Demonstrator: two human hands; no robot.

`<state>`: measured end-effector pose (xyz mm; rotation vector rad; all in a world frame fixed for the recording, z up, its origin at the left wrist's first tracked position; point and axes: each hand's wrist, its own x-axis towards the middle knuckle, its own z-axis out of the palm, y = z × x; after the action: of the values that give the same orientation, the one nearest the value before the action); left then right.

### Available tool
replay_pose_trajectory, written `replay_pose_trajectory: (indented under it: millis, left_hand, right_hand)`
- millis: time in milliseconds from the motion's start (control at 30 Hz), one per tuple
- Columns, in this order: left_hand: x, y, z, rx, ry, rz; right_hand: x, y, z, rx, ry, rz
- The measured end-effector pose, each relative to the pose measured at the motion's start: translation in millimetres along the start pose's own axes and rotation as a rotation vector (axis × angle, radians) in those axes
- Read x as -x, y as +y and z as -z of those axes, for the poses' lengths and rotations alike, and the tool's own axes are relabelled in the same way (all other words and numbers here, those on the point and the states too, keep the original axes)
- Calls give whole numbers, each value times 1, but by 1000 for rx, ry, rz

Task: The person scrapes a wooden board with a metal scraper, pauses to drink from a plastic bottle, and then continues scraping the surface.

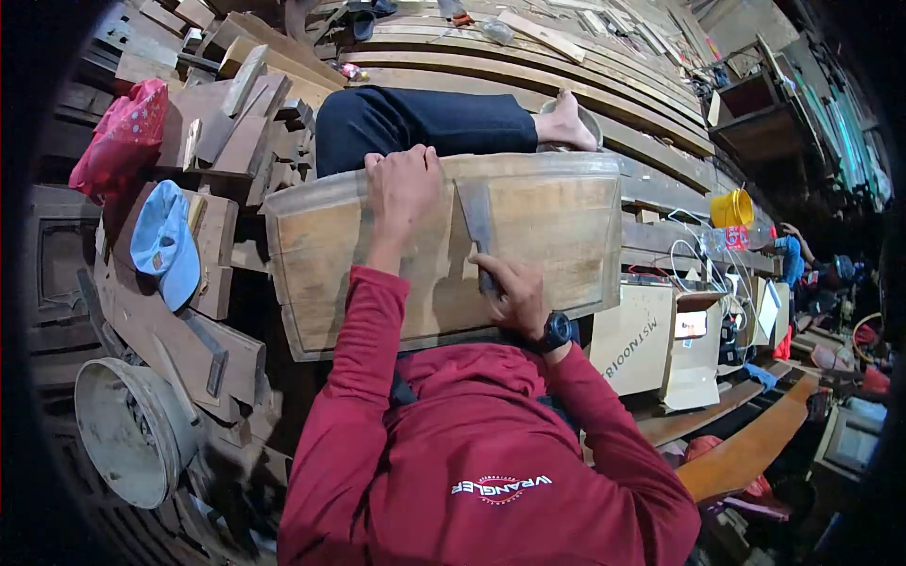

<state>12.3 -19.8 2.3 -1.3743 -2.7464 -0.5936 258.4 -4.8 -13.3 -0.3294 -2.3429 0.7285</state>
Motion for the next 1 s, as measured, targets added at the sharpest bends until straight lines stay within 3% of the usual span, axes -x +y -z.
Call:
replay_pose_trajectory:
  millis: [133, 433, 800, 933, 1000]
  left_hand:
    - [-2, -2, -7, 11, 45, -14]
    - [-2, -2, -4, 20, 29, -8]
    - [0, 1, -3, 3, 23, 3]
    - [-1, 0, -3, -13, 32, -7]
    - [1, 0, -2, 2, 15, 5]
  right_hand:
    - [4, -3, 7, -7, 14, -88]
    - [9, 4, 5, 22, 26, 11]
    - [-5, 1, -7, -29, 128, -74]
    - [5, -1, 7, -43, 96, 2]
    - [2, -2, 2, -37, 71, -57]
